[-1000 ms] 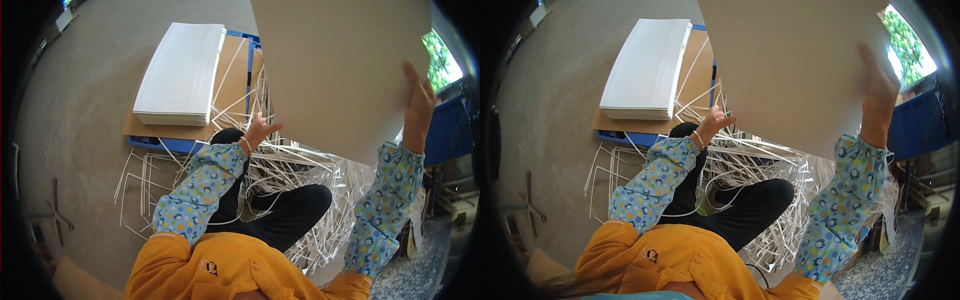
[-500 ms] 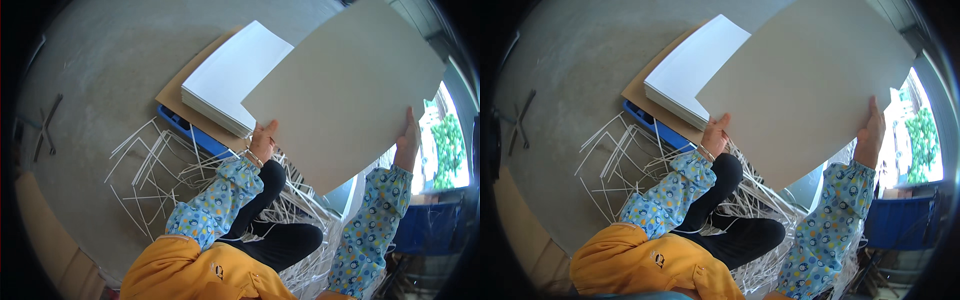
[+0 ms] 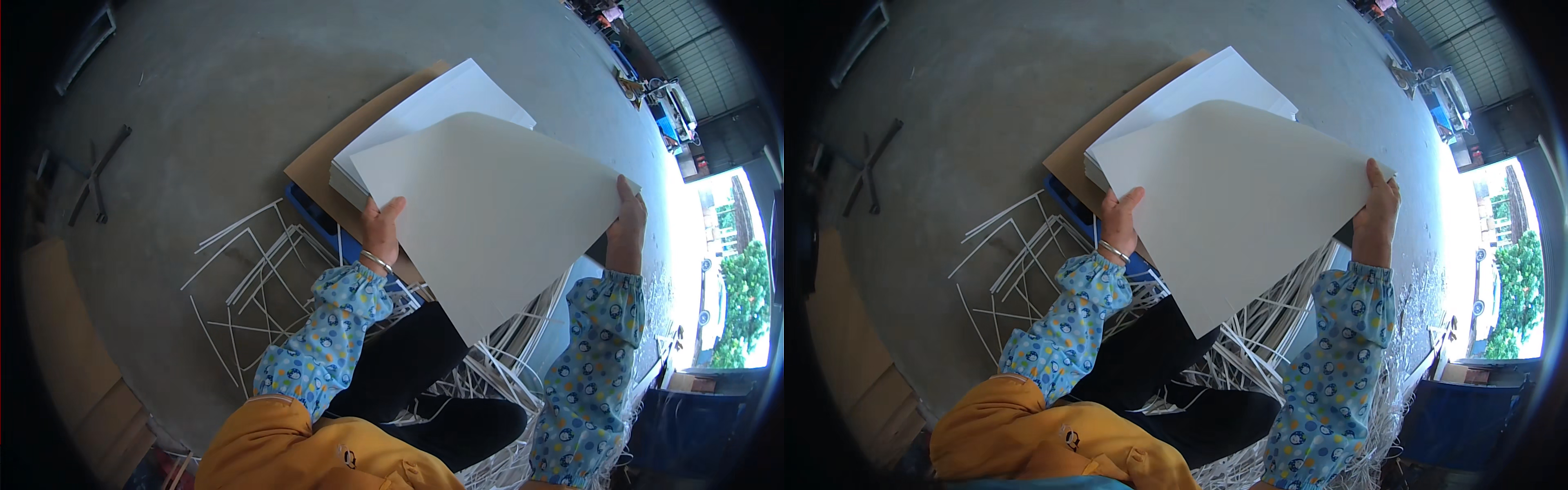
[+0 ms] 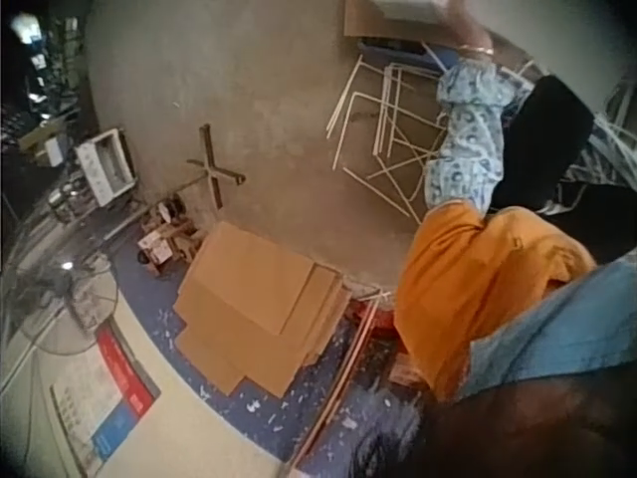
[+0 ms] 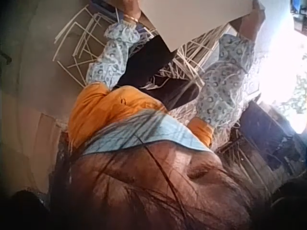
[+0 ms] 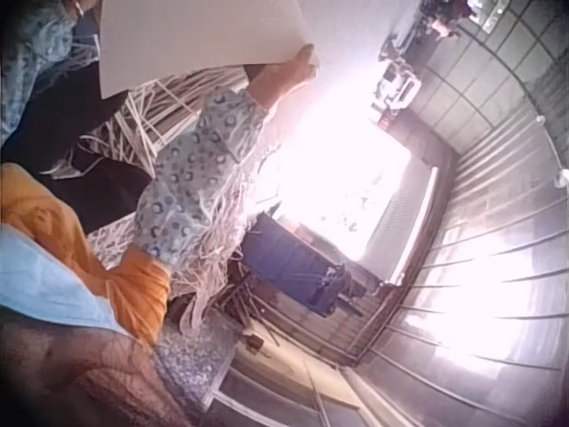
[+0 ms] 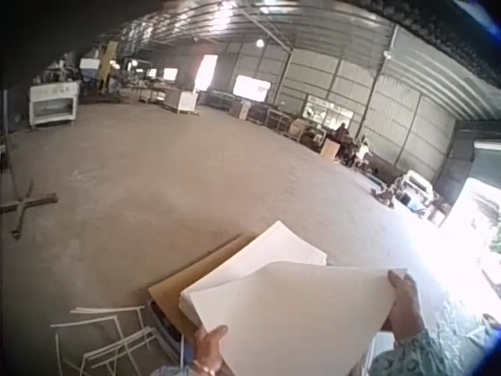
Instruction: Organizing and stacking white and printed paper sheets on a pallet in a warehouse.
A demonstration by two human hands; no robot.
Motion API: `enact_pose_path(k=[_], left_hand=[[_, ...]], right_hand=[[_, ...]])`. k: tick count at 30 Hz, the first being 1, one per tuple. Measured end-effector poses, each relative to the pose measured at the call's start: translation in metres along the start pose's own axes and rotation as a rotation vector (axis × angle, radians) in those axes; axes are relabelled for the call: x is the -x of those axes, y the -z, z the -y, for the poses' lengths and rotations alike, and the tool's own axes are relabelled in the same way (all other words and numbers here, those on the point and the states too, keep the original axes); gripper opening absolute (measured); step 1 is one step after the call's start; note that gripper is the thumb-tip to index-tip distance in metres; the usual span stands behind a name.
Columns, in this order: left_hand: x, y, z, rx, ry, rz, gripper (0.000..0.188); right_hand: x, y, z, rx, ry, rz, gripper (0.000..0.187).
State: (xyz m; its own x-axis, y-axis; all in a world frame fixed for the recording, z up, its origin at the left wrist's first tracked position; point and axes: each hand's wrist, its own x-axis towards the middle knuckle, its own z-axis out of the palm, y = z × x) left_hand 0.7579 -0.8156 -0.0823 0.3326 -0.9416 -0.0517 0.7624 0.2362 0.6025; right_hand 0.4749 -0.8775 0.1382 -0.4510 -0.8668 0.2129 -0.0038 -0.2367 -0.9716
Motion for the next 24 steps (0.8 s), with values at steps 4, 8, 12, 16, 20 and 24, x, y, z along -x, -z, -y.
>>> enact_pose_path(k=[4, 8, 12, 16, 20, 24], left_hand=[[-0.014, -0.004, -0.015, -0.007, -0.096, -0.005, 0.027], [-0.021, -0.018, -0.033, -0.028, -0.207, 0.008, 0.029], [-0.03, -0.01, -0.01, -0.047, -0.284, 0.079, 0.034], [-0.051, 0.054, 0.029, -0.177, -0.275, -0.133, 0.035], [-0.059, 0.063, 0.048, -0.321, -0.24, -0.208, 0.033], [-0.063, 0.072, 0.052, -0.379, -0.186, -0.251, 0.032]], right_hand=[[0.01, -0.016, 0.012, -0.077, 0.083, 0.098, 0.03], [0.016, -0.016, 0.005, -0.288, 0.101, 0.16, 0.031], [0.041, 0.003, -0.09, -0.235, -0.104, 0.155, 0.045], [0.137, -0.005, -0.236, -0.183, -0.32, 0.318, 0.051], [0.153, -0.001, -0.272, -0.222, -0.296, 0.339, 0.053], [0.144, 0.003, -0.284, -0.102, -0.271, 0.356, 0.053]])
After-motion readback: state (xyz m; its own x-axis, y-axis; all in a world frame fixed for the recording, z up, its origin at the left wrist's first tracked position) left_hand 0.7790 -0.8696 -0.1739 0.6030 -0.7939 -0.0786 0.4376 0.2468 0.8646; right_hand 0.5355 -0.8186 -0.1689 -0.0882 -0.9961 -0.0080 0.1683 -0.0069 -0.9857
